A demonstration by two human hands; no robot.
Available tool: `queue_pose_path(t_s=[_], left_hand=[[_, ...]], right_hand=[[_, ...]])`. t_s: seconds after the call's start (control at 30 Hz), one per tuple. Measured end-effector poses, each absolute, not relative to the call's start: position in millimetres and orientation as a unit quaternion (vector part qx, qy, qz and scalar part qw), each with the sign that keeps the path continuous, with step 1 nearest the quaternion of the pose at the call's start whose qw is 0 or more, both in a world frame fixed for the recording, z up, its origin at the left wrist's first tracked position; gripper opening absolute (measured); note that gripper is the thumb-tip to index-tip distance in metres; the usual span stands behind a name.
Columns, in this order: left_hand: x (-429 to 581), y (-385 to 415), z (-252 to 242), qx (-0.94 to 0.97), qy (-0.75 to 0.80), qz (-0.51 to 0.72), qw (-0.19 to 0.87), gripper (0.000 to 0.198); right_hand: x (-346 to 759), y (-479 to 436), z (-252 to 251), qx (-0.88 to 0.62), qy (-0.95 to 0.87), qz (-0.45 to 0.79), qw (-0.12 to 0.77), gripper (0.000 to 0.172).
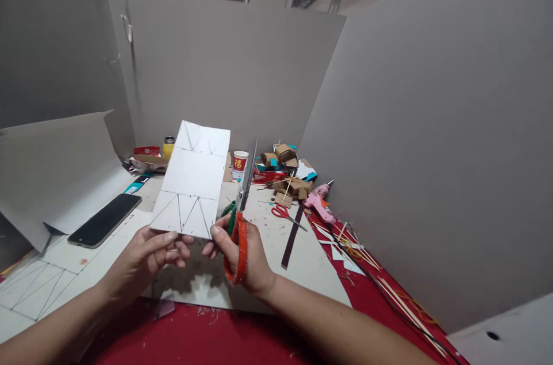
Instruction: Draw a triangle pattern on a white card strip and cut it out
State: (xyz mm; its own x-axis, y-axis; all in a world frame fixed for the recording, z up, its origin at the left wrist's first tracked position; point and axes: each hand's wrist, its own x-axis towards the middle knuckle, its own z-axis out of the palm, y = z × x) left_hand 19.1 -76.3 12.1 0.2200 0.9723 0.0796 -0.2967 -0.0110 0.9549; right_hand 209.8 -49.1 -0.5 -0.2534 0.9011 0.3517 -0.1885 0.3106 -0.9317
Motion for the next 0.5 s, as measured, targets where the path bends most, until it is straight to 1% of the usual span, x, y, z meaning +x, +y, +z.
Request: queue_pose_path(t_s=[0.1, 0.27, 0.4, 0.5], left_hand=[[25.3, -82.4, 11.3, 0.503, 0.361, 0.503, 0.603, 0.033], [30.0, -87.2, 4.0, 0.502, 0.412, 0.486, 0.585, 0.042], [25.0, -85.2, 5.5, 0.473, 0.435, 0.523, 0.56, 0.042], [19.3, -83.3, 12.0, 0.449, 0.43, 0.562, 0.546, 0.043]], right_hand=[[209.5, -54.9, 2.9, -0.293, -0.606, 0.51, 0.535, 0.032], [208.3, -63.0, 5.6, -0.32, -0.645, 0.498, 0.483, 0.031], [214.6, -60.2, 6.6, -0.336, -0.649, 0.501, 0.464, 0.034], [226.2, -56.2, 7.8, -0.38, -0.656, 0.483, 0.437, 0.04]])
